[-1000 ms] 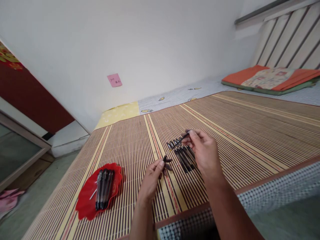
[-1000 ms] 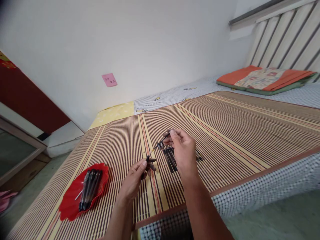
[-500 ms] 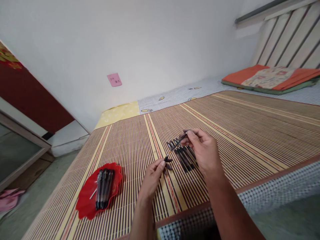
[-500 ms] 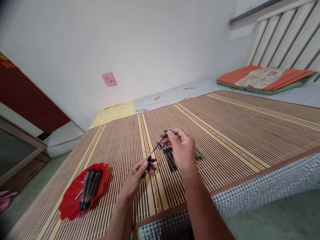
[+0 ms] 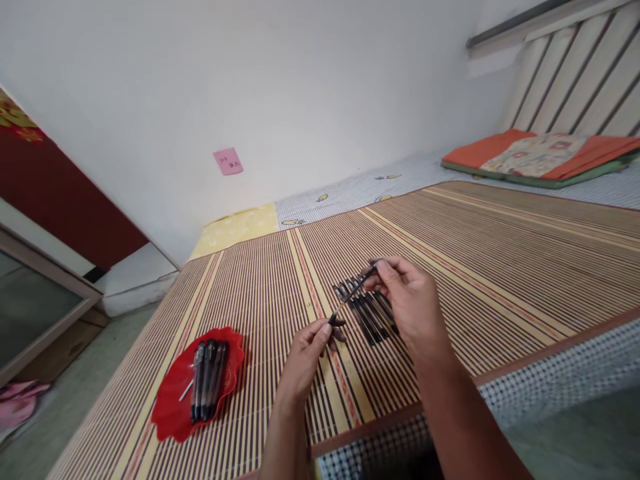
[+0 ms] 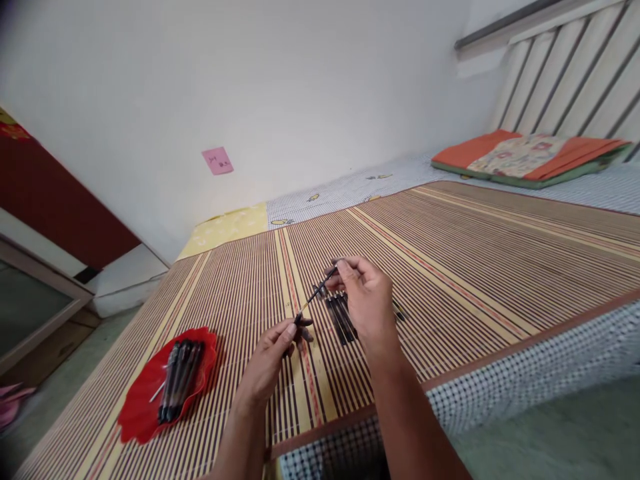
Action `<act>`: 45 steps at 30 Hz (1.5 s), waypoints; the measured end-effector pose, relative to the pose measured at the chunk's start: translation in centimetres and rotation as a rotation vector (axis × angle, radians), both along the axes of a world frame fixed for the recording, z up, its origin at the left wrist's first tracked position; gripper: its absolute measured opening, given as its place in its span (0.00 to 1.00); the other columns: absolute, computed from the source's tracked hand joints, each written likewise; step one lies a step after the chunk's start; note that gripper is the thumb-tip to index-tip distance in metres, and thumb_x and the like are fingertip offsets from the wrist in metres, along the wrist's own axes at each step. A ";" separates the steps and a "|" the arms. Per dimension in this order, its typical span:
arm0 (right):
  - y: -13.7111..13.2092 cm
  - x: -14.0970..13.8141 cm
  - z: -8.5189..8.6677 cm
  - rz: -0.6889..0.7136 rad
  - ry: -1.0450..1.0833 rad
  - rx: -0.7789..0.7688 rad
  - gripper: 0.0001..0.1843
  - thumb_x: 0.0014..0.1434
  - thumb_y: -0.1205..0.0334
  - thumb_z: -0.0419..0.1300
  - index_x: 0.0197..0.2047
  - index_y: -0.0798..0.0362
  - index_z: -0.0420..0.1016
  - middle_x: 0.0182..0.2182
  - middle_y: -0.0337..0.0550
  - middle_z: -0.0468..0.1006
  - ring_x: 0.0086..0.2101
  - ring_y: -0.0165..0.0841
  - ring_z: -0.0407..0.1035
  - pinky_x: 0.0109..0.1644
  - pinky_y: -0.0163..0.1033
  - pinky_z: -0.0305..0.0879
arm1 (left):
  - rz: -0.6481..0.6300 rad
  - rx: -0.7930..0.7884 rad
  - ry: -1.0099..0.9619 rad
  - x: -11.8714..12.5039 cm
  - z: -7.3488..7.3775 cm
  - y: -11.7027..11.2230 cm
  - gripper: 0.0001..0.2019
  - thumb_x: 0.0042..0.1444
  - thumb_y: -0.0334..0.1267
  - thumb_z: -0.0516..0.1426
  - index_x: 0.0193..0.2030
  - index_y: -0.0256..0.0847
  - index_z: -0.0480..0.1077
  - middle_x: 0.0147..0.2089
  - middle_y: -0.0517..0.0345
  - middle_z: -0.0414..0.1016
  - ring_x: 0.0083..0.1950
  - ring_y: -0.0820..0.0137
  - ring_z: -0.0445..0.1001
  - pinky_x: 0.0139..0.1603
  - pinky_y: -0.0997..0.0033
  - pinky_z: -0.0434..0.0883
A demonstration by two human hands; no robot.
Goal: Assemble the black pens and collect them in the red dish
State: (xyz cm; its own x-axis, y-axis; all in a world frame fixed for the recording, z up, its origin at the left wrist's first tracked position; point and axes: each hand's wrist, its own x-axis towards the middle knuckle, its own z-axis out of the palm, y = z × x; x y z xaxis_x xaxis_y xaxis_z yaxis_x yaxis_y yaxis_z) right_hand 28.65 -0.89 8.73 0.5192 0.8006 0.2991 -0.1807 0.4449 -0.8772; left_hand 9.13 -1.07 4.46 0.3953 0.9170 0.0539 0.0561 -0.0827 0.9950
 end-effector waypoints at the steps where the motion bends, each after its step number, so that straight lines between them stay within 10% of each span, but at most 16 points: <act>1: 0.0 0.0 0.0 -0.004 -0.006 0.002 0.12 0.59 0.53 0.65 0.38 0.54 0.78 0.28 0.39 0.79 0.26 0.29 0.75 0.31 0.34 0.75 | -0.001 0.002 -0.001 0.0 0.0 0.0 0.18 0.64 0.50 0.57 0.47 0.41 0.81 0.38 0.50 0.79 0.36 0.66 0.68 0.38 0.71 0.61; 10: -0.9 0.0 1.0 0.026 -0.193 0.010 0.12 0.62 0.54 0.62 0.41 0.53 0.78 0.29 0.41 0.81 0.28 0.29 0.75 0.34 0.35 0.75 | -0.008 0.009 -0.010 -0.1 -0.3 0.1 0.18 0.63 0.50 0.57 0.48 0.40 0.80 0.37 0.52 0.79 0.39 0.66 0.70 0.43 0.70 0.65; 25: -0.1 -0.7 -0.2 0.386 -0.423 -0.150 0.16 0.62 0.49 0.59 0.37 0.54 0.79 0.32 0.44 0.81 0.34 0.34 0.77 0.39 0.38 0.72 | -0.028 -0.171 -0.219 0.2 -0.8 0.0 0.18 0.62 0.50 0.59 0.44 0.34 0.75 0.24 0.59 0.73 0.18 0.79 0.64 0.19 0.79 0.52; 32: 0.7 -0.5 -1.3 0.287 -0.303 -0.236 0.25 0.65 0.43 0.55 0.48 0.55 0.80 0.39 0.52 0.83 0.36 0.36 0.77 0.39 0.41 0.73 | 0.026 -0.237 -0.307 0.1 -1.2 0.3 0.18 0.60 0.49 0.62 0.45 0.34 0.76 0.23 0.62 0.71 0.17 0.81 0.61 0.18 0.79 0.51; 45: 0.4 -2.7 -1.3 0.565 -0.108 -0.177 0.15 0.60 0.51 0.61 0.44 0.47 0.84 0.47 0.47 0.83 0.50 0.39 0.75 0.53 0.46 0.69 | 0.025 -0.396 -0.424 0.5 0.1 -0.5 0.19 0.52 0.50 0.68 0.42 0.35 0.78 0.26 0.59 0.73 0.22 0.80 0.64 0.22 0.82 0.57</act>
